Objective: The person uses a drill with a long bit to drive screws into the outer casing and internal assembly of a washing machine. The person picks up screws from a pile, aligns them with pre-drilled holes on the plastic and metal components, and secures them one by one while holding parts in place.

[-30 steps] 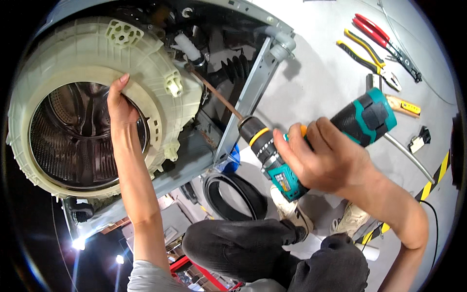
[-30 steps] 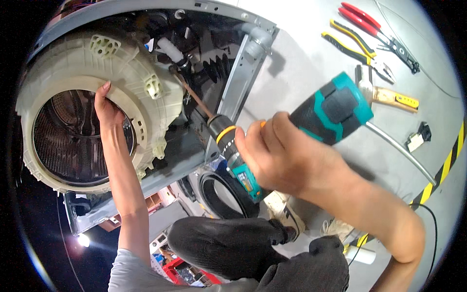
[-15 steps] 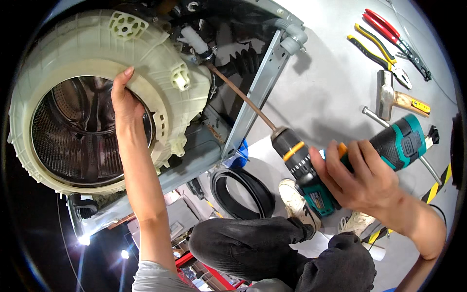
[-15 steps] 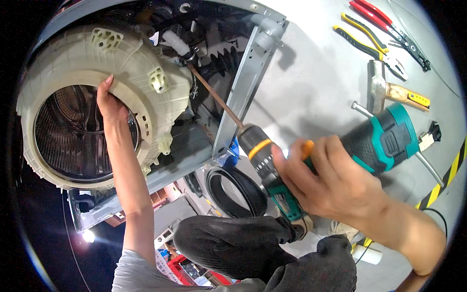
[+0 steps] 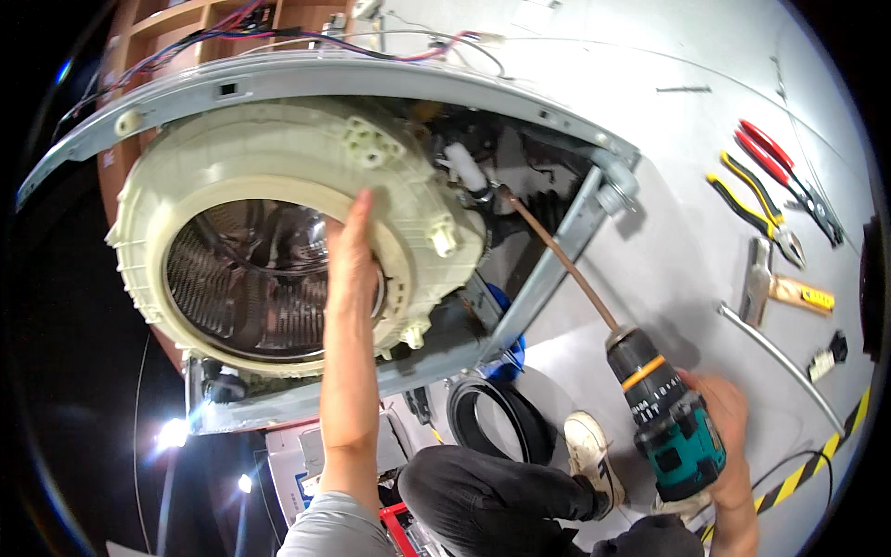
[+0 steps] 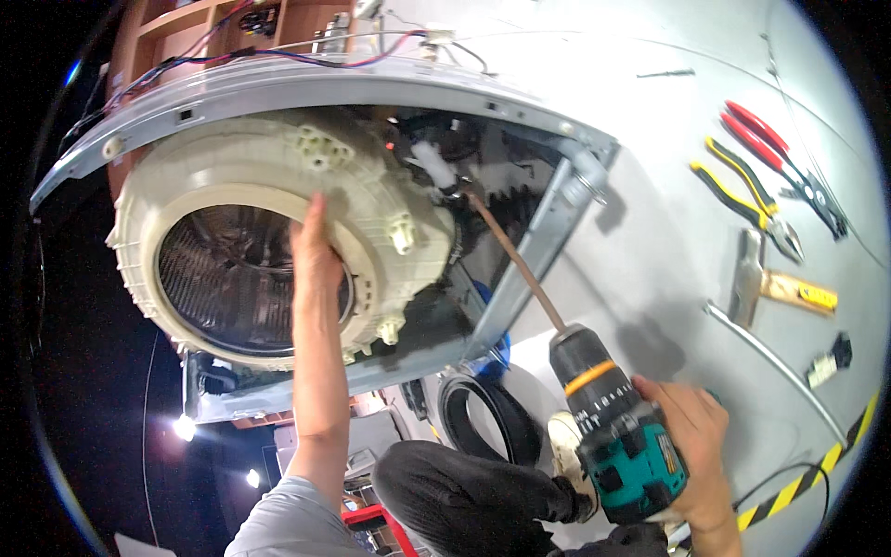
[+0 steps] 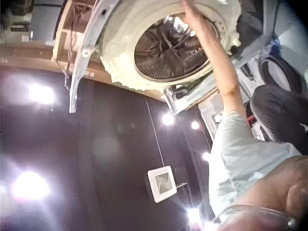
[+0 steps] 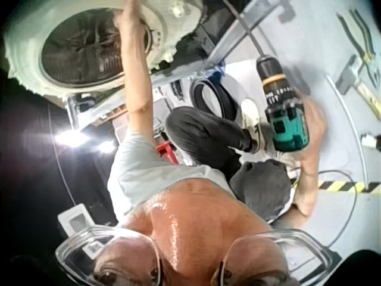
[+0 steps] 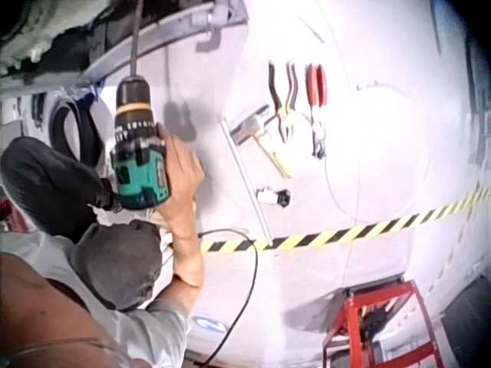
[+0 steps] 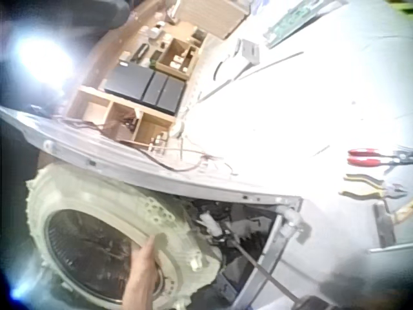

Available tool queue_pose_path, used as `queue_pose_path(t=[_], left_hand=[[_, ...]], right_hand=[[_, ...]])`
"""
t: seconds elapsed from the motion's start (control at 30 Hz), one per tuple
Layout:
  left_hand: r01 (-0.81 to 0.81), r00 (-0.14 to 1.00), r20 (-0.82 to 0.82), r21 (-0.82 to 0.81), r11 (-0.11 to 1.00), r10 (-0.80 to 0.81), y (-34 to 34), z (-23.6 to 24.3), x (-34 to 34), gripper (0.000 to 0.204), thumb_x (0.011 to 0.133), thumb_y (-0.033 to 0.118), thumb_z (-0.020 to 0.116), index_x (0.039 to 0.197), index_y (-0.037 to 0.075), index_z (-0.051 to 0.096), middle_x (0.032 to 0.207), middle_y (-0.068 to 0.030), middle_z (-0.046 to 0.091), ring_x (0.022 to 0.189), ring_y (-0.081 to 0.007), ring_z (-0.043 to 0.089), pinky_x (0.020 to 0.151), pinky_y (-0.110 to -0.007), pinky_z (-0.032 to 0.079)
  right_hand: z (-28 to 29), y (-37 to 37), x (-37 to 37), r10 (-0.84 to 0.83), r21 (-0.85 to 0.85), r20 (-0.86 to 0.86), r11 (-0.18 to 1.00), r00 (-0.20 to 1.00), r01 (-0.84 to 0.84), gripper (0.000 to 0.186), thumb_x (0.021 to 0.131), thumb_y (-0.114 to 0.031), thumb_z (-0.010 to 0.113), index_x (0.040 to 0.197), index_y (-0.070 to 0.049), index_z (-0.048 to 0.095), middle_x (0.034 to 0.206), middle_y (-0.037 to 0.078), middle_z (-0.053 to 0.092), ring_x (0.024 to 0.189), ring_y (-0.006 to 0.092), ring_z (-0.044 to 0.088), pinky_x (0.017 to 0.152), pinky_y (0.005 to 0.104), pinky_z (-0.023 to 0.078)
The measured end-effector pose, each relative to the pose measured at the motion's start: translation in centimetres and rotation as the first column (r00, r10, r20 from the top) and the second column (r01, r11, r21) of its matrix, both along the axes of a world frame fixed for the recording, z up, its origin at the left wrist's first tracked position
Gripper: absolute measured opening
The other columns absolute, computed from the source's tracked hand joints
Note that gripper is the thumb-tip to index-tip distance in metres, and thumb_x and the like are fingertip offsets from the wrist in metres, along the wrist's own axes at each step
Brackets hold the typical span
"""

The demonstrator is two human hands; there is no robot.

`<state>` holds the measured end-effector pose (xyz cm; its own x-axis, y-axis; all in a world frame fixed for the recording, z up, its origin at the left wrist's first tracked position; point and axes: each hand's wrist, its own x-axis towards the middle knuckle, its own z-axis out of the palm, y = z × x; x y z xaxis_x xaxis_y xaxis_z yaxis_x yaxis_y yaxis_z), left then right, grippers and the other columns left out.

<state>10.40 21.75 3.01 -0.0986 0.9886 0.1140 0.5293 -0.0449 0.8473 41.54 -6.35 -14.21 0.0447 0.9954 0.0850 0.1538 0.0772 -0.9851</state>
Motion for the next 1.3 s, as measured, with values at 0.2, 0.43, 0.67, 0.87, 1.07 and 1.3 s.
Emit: queue_pose_path(t=[0.2,0.43,0.67,0.87,1.07,1.3], left_hand=[[0.064,0.992,-0.107,0.043,0.997,-0.060,0.2,0.9,1.5,0.055,0.080,0.016,0.072,0.126,-0.002,0.048,0.116,-0.0110,0.057,0.107,-0.0219,0.055,0.094,-0.034,0.043],[0.137,0.985,-0.110,0.054,0.989,-0.130,0.4,0.5,0.9,0.046,0.077,0.011,0.069,0.116,-0.006,0.053,0.108,-0.0123,0.061,0.097,-0.0199,0.058,0.085,-0.032,0.047],[0.118,0.992,-0.048,0.031,0.993,-0.117,-0.5,-0.8,0.7,0.050,0.078,0.008,0.068,0.123,-0.004,0.049,0.116,-0.0111,0.057,0.106,-0.0198,0.055,0.093,-0.032,0.043],[0.159,0.984,-0.080,0.003,0.987,-0.158,-0.6,-0.1,1.4,0.058,0.080,0.014,0.068,0.129,-0.003,0.044,0.121,-0.0112,0.054,0.110,-0.0210,0.052,0.097,-0.034,0.040],[0.175,0.977,-0.123,0.006,0.985,-0.173,-0.2,0.2,0.8,0.059,0.080,0.018,0.068,0.129,-0.004,0.044,0.121,-0.0123,0.054,0.111,-0.0214,0.052,0.097,-0.034,0.040],[0.143,0.982,-0.131,0.023,0.989,-0.139,-0.6,-0.1,0.1,0.054,0.081,0.020,0.069,0.125,-0.004,0.048,0.118,-0.0123,0.056,0.110,-0.0218,0.053,0.097,-0.034,0.040]], right_hand=[[0.1,-0.2,-2.1,-0.102,-0.235,0.025,0.966,0.994,0.105,0.028,0.075,-0.015,0.065,0.098,0.002,0.063,0.088,0.015,0.063,0.082,0.0308,0.061,0.076,0.0354,0.047],[2.9,4.7,-3.8,-0.142,-0.244,0.063,0.958,0.988,0.153,0.030,0.075,-0.014,0.067,0.101,0.001,0.063,0.090,0.014,0.063,0.084,0.0294,0.062,0.077,0.0349,0.048],[4.1,8.3,-3.2,-0.187,-0.224,0.096,0.953,0.978,0.204,0.033,0.075,-0.013,0.069,0.105,0.000,0.063,0.092,0.014,0.064,0.085,0.0280,0.063,0.078,0.0344,0.049],[4.9,9.6,-3.6,-0.210,-0.213,0.084,0.951,0.974,0.223,0.035,0.075,-0.012,0.071,0.108,-0.001,0.063,0.094,0.014,0.064,0.086,0.0268,0.064,0.078,0.0340,0.049],[6.0,11.0,-5.7,-0.224,-0.203,0.094,0.949,0.970,0.239,0.038,0.075,-0.011,0.072,0.110,-0.003,0.064,0.096,0.013,0.064,0.088,0.0256,0.064,0.079,0.0336,0.050],[6.1,11.8,-7.0,-0.203,-0.198,0.106,0.955,0.973,0.221,0.041,0.074,-0.010,0.074,0.114,-0.004,0.064,0.098,0.013,0.065,0.089,0.0242,0.065,0.080,0.0331,0.051]])
